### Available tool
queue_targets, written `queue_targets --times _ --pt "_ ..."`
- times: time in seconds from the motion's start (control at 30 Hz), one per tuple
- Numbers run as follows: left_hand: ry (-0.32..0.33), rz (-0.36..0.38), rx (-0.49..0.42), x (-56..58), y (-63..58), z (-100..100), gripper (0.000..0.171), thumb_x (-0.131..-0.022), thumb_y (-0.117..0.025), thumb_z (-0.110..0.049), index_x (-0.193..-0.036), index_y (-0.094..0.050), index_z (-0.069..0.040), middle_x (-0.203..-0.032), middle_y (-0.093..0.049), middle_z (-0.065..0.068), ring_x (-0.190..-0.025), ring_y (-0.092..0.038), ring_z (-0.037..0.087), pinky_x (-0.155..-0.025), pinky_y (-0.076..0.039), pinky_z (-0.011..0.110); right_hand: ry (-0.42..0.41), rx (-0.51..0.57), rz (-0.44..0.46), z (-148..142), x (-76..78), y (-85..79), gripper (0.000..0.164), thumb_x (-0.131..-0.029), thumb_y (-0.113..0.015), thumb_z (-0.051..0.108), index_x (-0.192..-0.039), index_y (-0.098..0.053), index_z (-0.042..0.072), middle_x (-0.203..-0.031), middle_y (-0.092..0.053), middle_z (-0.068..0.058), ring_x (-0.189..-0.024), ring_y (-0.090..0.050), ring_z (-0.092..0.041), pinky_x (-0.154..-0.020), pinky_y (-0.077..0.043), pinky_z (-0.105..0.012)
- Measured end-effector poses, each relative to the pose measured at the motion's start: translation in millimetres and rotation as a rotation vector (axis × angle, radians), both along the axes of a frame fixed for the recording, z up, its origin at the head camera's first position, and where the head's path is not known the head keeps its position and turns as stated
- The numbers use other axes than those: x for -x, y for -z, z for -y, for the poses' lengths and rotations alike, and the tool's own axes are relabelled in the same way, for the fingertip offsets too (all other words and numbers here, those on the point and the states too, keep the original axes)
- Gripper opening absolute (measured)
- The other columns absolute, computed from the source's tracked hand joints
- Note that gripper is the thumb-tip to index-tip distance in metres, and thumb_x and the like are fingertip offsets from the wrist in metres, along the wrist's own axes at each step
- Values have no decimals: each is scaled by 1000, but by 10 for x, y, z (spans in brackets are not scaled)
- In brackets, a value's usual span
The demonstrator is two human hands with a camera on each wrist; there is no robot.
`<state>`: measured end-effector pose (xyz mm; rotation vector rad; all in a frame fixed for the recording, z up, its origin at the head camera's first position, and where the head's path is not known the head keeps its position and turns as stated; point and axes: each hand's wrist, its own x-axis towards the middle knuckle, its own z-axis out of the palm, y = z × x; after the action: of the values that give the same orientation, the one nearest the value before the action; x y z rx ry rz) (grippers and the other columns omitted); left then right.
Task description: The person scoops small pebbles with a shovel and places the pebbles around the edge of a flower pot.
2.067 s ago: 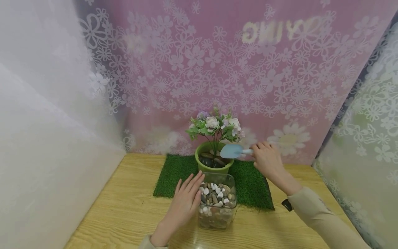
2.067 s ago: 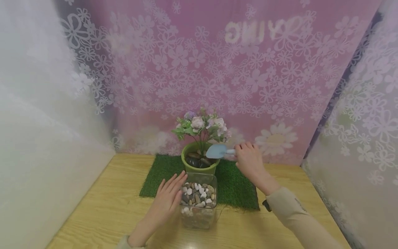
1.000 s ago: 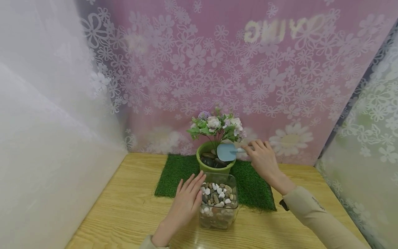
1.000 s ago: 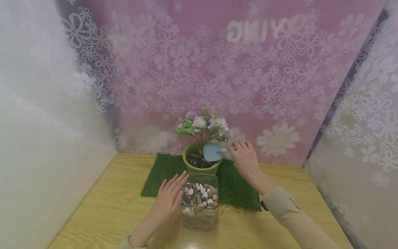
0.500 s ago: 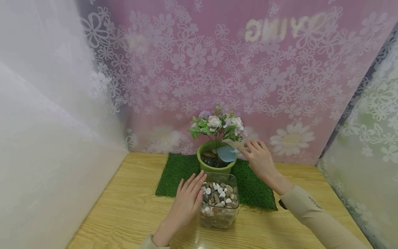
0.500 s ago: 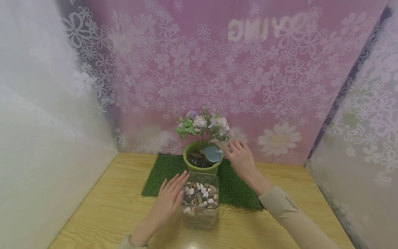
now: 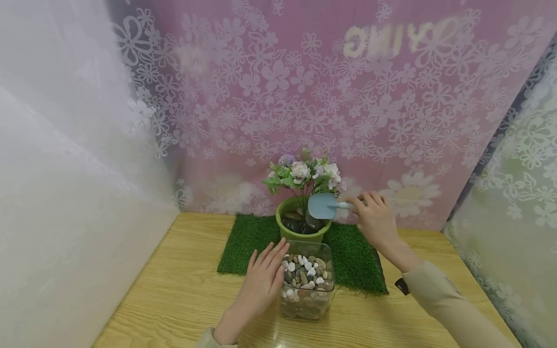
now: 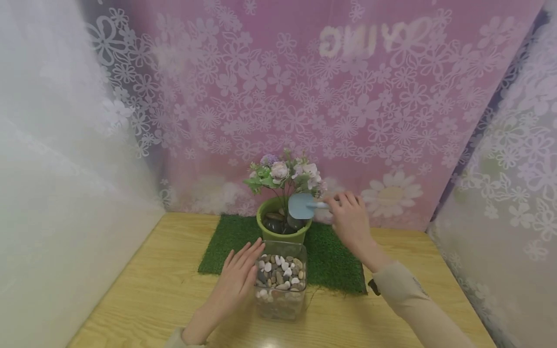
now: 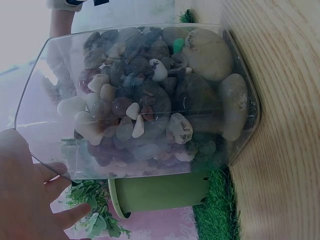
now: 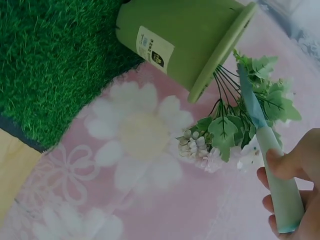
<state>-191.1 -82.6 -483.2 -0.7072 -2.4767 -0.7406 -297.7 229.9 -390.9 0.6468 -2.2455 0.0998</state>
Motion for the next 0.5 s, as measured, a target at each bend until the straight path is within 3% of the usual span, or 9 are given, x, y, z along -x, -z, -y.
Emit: queue_targets --times 0.23,0.5 --pt "-2 19 -3 -5 -6 -4 51 -105 -49 -20 -156 -43 -17 -164 -35 -4 -148 -36 30 -113 -25 69 28 51 33 -114 -120 -18 25 -87 -76 8 -112 -70 8 -97 -68 -15 -93 -60 -39 -79 -44 -54" --pt "8 20 -14 -5 -1 -2 51 -106 -49 -20 -156 -43 -16 -163 -35 -3 -148 -36 31 -113 -25 70 15 69 55 -258 -233 -39 29 -86 -75 3 -114 -68 6 -102 -68 -17 -97 -59 -41 -82 -45 -56"
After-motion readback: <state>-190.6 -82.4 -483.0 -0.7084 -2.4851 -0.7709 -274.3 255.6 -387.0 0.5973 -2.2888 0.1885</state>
